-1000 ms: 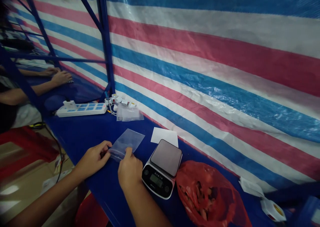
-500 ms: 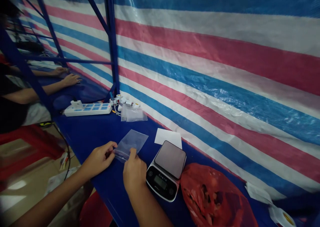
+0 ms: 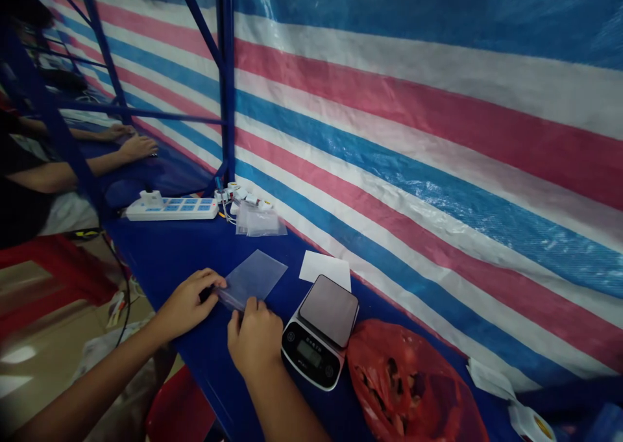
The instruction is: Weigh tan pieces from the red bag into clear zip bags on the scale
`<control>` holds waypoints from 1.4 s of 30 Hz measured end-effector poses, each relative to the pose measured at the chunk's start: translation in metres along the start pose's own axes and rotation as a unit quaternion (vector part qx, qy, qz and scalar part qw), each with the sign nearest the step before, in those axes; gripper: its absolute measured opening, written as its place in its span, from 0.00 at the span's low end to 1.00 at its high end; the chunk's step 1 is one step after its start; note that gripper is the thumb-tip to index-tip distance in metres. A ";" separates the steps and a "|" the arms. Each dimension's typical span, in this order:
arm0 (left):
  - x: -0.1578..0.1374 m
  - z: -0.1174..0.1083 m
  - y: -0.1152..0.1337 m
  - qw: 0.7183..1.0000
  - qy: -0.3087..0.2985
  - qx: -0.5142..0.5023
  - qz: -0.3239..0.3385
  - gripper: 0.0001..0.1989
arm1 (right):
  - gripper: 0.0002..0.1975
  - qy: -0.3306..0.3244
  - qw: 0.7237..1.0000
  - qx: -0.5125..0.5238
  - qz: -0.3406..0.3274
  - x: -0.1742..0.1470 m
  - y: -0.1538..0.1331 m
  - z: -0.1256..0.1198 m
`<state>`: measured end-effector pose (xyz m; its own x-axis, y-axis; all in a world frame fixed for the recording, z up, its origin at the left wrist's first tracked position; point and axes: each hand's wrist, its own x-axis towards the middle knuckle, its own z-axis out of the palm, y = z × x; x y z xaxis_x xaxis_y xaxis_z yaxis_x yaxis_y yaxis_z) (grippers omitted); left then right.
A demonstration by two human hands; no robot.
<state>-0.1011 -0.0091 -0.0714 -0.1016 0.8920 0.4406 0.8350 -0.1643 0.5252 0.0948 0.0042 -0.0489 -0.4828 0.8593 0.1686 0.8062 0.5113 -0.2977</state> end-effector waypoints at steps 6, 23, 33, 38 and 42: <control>-0.002 -0.001 0.002 1.000 -0.003 0.017 -0.005 0.13 | 0.13 0.003 0.999 -0.031 -0.010 0.001 0.002 0.004; -0.007 0.003 0.005 0.998 0.041 0.021 -0.042 0.14 | 0.09 0.000 1.000 -0.006 0.010 0.000 0.000 0.003; -0.011 -0.008 0.012 0.998 -0.062 0.031 0.009 0.21 | 0.06 0.005 1.000 0.007 0.005 0.000 0.001 0.007; -0.010 -0.009 0.016 0.999 -0.047 0.021 0.006 0.17 | 0.06 0.002 1.000 -0.001 0.000 0.002 0.001 0.006; -0.010 -0.007 0.012 0.999 -0.035 0.000 0.012 0.14 | 0.06 -0.001 1.000 -0.004 0.014 0.002 0.000 0.005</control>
<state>-0.0940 -0.0223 -0.0647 -0.0429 0.9148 0.4015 0.8363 -0.1870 0.5154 0.0921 0.0056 -0.0536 -0.4603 0.8734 0.1591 0.8224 0.4870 -0.2941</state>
